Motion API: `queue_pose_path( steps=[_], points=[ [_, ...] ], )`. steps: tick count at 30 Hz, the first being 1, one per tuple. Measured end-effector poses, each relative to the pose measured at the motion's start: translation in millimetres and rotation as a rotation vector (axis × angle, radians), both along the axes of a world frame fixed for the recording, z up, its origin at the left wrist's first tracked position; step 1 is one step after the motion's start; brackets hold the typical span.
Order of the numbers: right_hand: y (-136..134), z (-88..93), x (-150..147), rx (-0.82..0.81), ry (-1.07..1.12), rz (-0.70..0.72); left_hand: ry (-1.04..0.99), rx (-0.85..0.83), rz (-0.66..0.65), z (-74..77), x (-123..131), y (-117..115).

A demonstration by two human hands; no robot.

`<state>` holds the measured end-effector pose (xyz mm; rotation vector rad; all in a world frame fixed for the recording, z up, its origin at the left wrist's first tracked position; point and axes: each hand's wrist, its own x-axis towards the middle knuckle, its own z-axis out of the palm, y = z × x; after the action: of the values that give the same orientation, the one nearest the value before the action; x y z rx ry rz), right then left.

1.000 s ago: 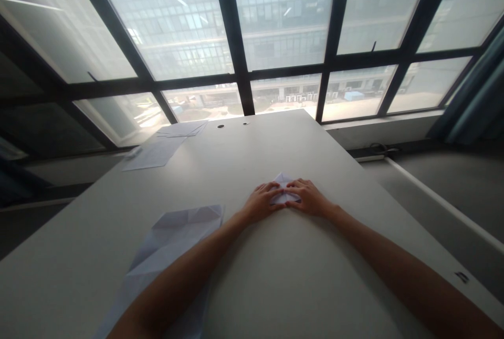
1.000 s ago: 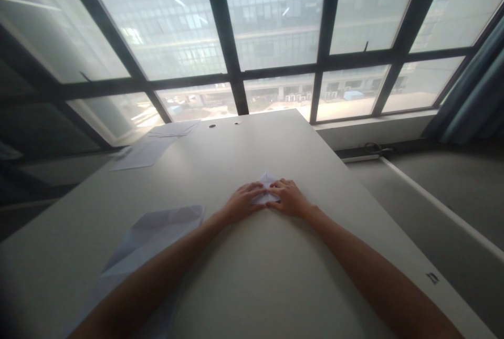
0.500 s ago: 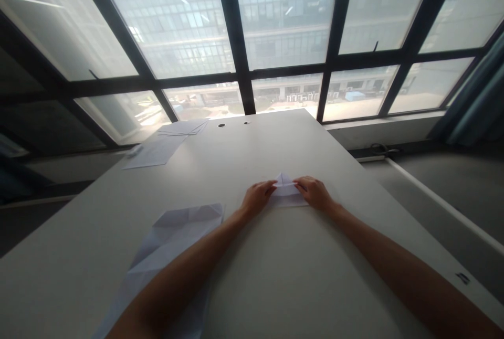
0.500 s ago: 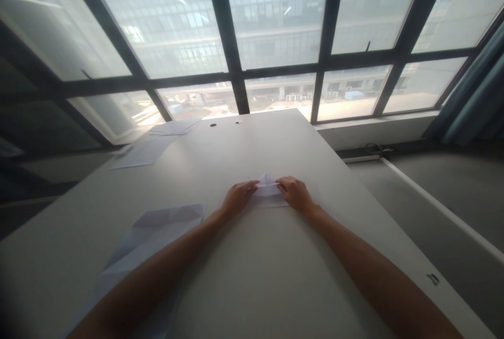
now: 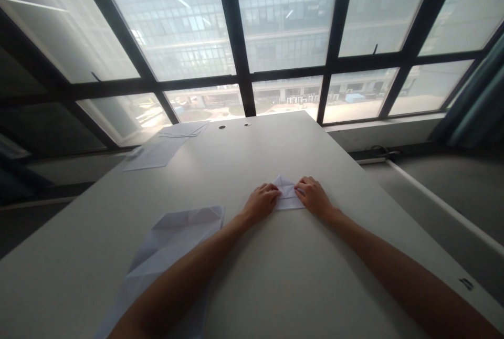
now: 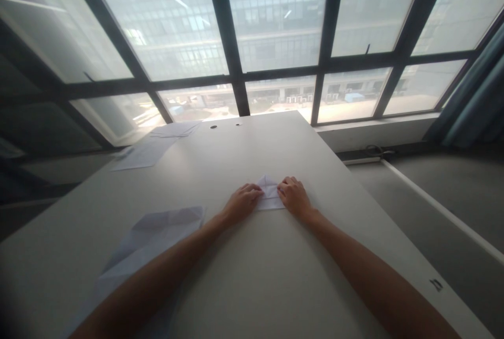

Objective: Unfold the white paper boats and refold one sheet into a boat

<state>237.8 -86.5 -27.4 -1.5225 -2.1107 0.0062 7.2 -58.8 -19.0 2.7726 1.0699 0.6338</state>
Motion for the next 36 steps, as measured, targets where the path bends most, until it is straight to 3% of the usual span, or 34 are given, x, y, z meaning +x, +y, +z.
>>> queue_pose_path(
  steps=[4, 11, 17, 26, 36],
  points=[
    [-1.9, 0.5, -0.9, -0.006, -0.006, -0.009, -0.086, -0.024, 0.022, -7.7, -0.9, 3.4],
    [-1.5, -0.2, -1.8, -0.006, -0.034, 0.008, 0.001, 0.009, 0.242, -17.2, -1.8, 6.8],
    [-1.9, -0.6, -2.6, -0.020, -0.018, 0.007, -0.001, -0.005, 0.208, -8.2, -3.6, 6.5],
    [1.3, -2.3, -3.7, -0.011, 0.097, -0.025, -0.240, 0.017, 0.118, 3.0, -4.2, 3.9],
    [-4.9, 7.3, 0.6, 0.221, 0.247, 0.011, -0.364, 0.171, 0.133, 10.0, -3.8, -2.0]
  ],
)
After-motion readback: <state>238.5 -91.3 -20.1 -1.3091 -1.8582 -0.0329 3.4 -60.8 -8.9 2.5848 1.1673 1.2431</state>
